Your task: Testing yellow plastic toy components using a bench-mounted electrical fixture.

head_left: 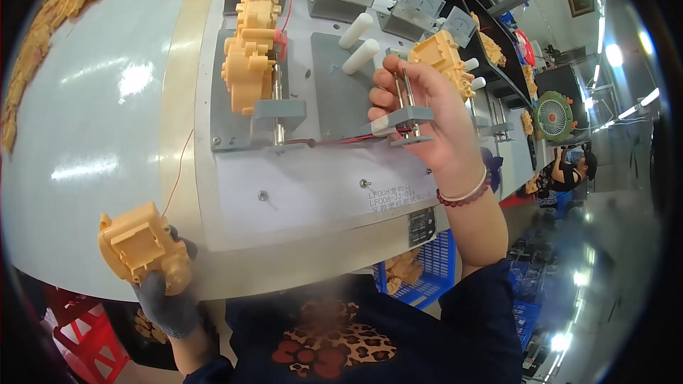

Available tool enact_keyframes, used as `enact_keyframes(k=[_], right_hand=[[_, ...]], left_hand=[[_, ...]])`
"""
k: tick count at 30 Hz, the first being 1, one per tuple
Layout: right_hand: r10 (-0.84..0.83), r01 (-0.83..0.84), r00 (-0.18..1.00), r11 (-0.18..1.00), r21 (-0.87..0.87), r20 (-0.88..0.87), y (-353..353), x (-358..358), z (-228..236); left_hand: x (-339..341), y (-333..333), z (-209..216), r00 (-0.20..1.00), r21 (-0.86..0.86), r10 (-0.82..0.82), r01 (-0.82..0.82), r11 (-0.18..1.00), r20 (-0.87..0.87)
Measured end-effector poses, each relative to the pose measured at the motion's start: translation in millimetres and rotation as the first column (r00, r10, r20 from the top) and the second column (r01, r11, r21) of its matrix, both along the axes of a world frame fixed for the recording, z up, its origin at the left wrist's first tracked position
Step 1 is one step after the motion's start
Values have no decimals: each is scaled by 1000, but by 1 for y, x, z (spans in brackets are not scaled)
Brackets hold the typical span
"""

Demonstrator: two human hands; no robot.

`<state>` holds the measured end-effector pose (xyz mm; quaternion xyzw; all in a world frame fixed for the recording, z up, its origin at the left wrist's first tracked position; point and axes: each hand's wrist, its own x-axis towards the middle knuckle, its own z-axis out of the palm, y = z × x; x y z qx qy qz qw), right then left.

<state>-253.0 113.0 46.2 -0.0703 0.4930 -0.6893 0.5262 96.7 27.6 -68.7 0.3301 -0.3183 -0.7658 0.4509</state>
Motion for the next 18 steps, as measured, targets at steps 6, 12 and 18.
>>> enact_keyframes(k=[6, 12, 18], right_hand=[[-75, 51, 942, 996, -79, -327, 6, 15, 1], [-161, 163, 970, 987, -3, -183, 7, 7, 0], [-164, 145, 964, 984, -100, -210, 8, 22, -4]], left_hand=[[-4, -1, 0, 1000, -5, 18, -18, 1000, -2], [-10, 0, 1, 1000, -8, 29, -29, 1000, -6], [-6, 0, 2, 999, -24, 36, -36, 999, 15]])
